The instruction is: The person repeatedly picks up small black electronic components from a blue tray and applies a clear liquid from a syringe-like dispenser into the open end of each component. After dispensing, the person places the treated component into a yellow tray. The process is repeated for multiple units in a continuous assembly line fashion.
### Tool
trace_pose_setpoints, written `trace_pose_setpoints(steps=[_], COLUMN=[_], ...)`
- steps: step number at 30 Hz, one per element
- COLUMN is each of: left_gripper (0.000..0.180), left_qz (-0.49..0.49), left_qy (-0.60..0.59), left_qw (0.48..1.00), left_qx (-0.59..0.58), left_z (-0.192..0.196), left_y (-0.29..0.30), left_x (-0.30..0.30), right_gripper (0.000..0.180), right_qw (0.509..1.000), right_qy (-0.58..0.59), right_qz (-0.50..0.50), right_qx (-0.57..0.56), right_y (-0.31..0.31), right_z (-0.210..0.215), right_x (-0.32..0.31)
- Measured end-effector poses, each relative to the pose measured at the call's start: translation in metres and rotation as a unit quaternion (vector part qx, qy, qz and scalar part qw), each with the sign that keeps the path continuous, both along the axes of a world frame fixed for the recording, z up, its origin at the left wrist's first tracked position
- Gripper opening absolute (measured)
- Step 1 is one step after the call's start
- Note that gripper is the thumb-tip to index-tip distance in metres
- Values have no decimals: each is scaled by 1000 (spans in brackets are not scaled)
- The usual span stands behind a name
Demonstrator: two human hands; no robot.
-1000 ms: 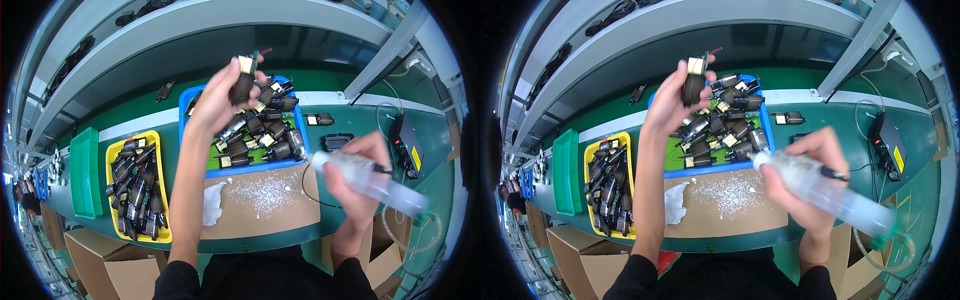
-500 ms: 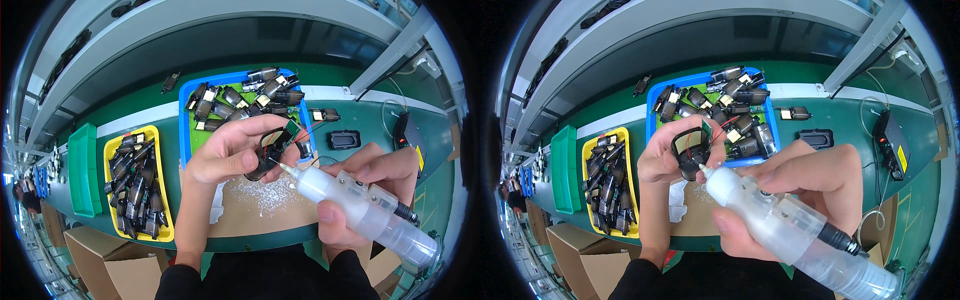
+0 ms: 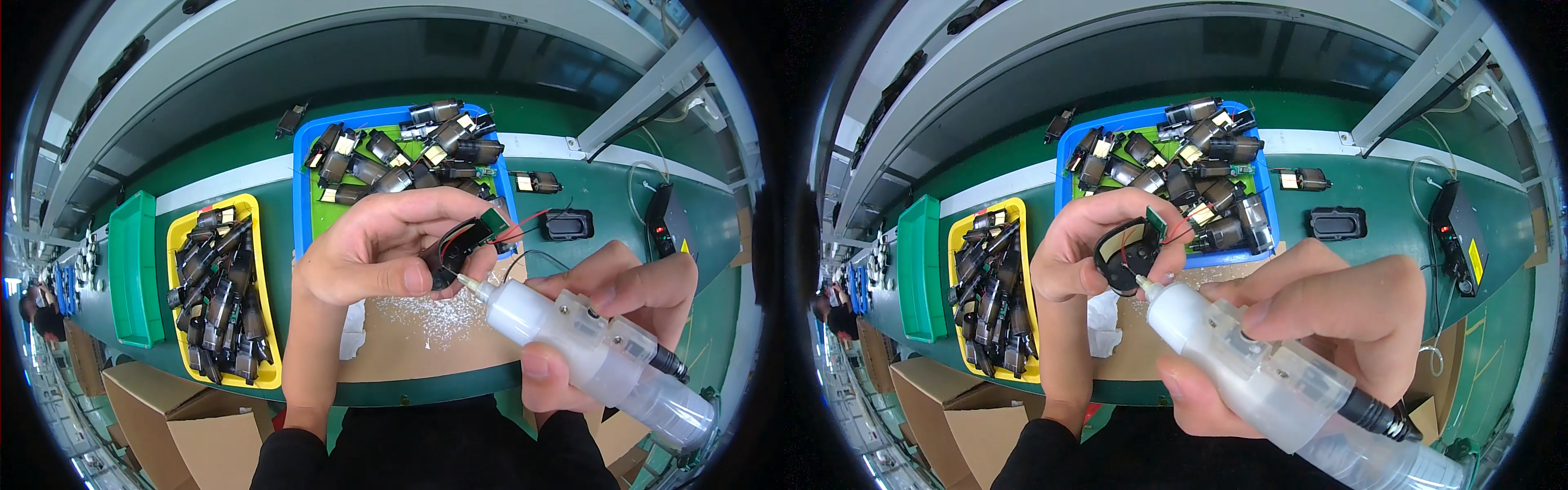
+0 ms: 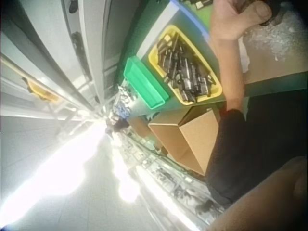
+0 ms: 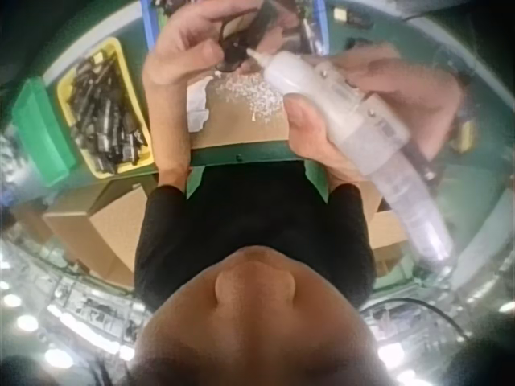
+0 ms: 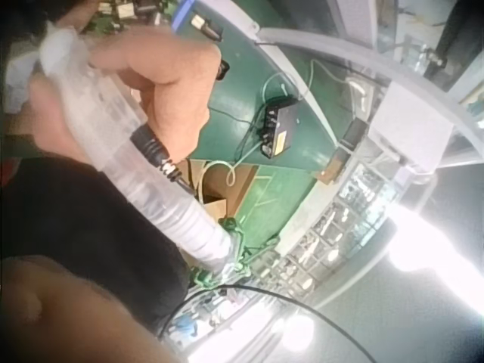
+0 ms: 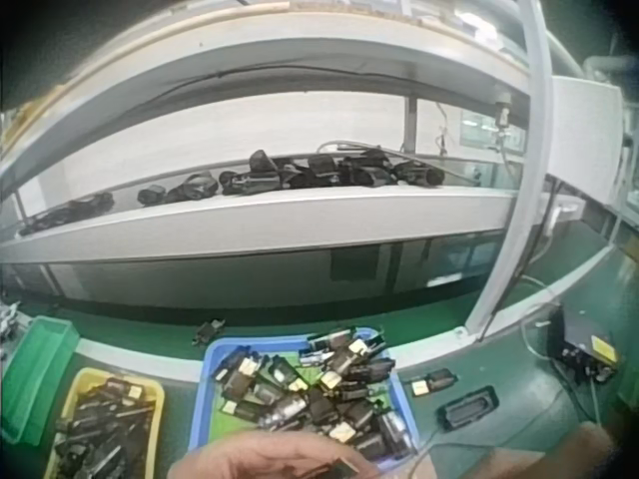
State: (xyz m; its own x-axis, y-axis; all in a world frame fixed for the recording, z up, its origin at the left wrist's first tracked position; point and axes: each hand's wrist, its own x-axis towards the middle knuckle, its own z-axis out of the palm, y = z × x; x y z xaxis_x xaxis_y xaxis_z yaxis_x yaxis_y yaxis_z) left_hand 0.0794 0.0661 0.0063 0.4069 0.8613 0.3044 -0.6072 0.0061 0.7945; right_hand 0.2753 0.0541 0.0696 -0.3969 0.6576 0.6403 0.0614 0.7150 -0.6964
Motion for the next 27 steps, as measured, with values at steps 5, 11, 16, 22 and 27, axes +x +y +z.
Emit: trace_pose_setpoints(steps=[5,11,16,22,27], left_gripper=[67,61,60,59,60], left_qz=[15,-118,-73,-22,-131], left_qy=[-14,-28,-29,-32,-37], left_qw=[1000,985,992,998,978], left_qx=[20,120,102,46,157], left_z=[-1,-8,-9,1,-7], left_y=[1,11,8,0,12], left_x=[2,-13,-8,-1,-11], right_gripper=[56,60,62,61,61], right_qw=[998,997,995,993,994], right_qy=[-45,-61,-84,-86,-92], right_qz=[34,45,60,74,58], right_qx=[-6,-5,-3,-16,-17], right_y=[-1,-4,-4,-1,-6], right_z=[8,9,12,15,16], right_x=[2,2,4,5,4])
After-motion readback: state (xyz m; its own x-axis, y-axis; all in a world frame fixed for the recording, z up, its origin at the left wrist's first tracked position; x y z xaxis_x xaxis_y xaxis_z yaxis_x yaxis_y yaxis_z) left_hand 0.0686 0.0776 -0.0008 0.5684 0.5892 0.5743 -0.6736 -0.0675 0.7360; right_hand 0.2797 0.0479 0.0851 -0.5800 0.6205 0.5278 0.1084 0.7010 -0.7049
